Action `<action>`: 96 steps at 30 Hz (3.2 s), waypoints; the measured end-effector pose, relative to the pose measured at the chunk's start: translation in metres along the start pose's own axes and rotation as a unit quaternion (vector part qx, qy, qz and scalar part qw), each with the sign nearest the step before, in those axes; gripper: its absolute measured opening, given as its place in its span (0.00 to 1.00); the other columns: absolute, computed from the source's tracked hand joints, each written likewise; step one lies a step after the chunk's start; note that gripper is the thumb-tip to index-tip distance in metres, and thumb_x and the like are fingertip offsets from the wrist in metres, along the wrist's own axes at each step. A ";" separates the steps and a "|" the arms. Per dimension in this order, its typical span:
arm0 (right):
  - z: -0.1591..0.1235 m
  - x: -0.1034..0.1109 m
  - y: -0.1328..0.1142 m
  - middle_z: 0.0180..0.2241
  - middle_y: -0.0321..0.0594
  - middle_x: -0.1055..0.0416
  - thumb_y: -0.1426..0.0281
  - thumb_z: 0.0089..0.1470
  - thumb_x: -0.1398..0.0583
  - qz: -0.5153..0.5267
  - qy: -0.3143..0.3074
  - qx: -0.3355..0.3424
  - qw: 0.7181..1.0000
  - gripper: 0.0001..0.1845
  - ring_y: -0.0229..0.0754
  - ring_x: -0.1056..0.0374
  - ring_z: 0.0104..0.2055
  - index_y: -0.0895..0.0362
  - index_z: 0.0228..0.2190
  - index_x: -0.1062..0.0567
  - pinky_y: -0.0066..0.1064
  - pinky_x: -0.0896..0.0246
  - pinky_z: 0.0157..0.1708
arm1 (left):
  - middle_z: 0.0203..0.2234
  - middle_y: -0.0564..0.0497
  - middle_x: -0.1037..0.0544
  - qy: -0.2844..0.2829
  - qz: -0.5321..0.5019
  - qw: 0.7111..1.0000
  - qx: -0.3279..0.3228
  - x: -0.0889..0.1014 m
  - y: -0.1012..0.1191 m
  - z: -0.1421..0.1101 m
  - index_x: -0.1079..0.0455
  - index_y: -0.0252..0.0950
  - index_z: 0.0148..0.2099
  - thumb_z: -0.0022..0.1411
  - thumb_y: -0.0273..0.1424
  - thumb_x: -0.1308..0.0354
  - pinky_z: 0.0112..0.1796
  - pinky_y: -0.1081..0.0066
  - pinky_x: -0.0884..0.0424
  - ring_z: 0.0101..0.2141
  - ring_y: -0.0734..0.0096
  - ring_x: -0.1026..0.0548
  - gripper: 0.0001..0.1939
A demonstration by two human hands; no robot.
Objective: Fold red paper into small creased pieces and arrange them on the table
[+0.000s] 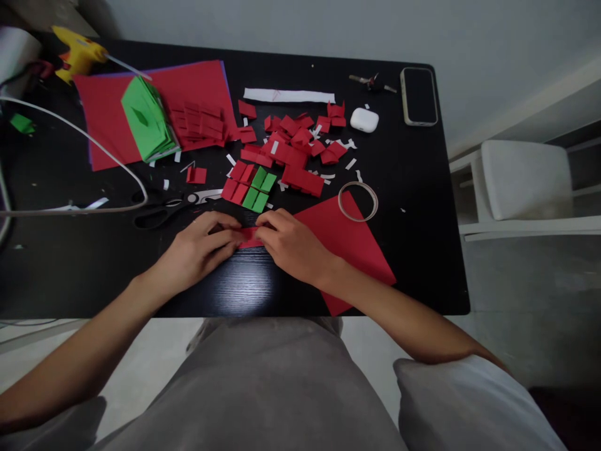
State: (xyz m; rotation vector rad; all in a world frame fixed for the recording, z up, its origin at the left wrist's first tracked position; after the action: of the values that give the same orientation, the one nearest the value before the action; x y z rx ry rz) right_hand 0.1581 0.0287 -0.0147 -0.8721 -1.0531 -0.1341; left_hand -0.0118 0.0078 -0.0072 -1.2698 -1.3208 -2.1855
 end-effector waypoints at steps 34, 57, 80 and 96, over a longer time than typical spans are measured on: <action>-0.050 -0.006 -0.027 0.58 0.49 0.22 0.79 0.67 0.43 -0.245 0.018 0.040 0.969 0.20 0.57 0.32 0.60 0.62 0.57 0.22 0.46 0.30 0.54 | 0.56 0.39 0.18 -0.003 0.192 0.979 -0.066 -0.020 0.027 -0.030 0.25 0.33 0.61 0.73 0.24 0.46 0.58 0.48 0.23 0.58 0.51 0.21 0.18; -0.038 -0.015 -0.029 0.57 0.50 0.21 0.79 0.69 0.45 -0.197 0.033 0.082 0.976 0.18 0.49 0.26 0.60 0.66 0.55 0.22 0.43 0.30 0.62 | 0.57 0.40 0.19 0.006 0.182 0.979 -0.087 -0.014 0.024 -0.034 0.23 0.31 0.58 0.73 0.24 0.44 0.60 0.51 0.23 0.59 0.52 0.21 0.15; -0.007 -0.009 -0.022 0.32 0.43 0.24 0.72 0.70 0.42 -0.163 0.035 0.001 0.986 0.14 0.47 0.34 0.38 0.59 0.30 0.22 0.41 0.35 0.41 | 0.35 0.47 0.22 0.049 0.060 0.993 0.091 -0.012 0.016 -0.013 0.27 0.36 0.39 0.74 0.31 0.43 0.42 0.59 0.26 0.38 0.60 0.25 0.08; -0.010 0.011 0.014 0.36 0.39 0.22 0.80 0.56 0.33 0.059 0.008 -0.223 0.973 0.07 0.41 0.27 0.36 0.56 0.31 0.18 0.34 0.33 0.38 | 0.33 0.51 0.24 -0.029 0.005 0.989 0.143 -0.019 0.006 0.001 0.27 0.37 0.38 0.70 0.27 0.40 0.41 0.62 0.32 0.37 0.62 0.27 0.05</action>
State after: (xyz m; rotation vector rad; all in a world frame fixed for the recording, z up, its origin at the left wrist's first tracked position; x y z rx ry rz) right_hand 0.1771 0.0343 -0.0157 -1.3358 -0.9671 -0.2845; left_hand 0.0035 0.0021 -0.0184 -1.2303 -1.5782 -1.8803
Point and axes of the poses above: each hand's wrist, its own z-axis towards the middle knuckle, its own x-axis out of the back of the hand, y = z × x, the point moved 6 cm from there along z, towards the middle knuckle
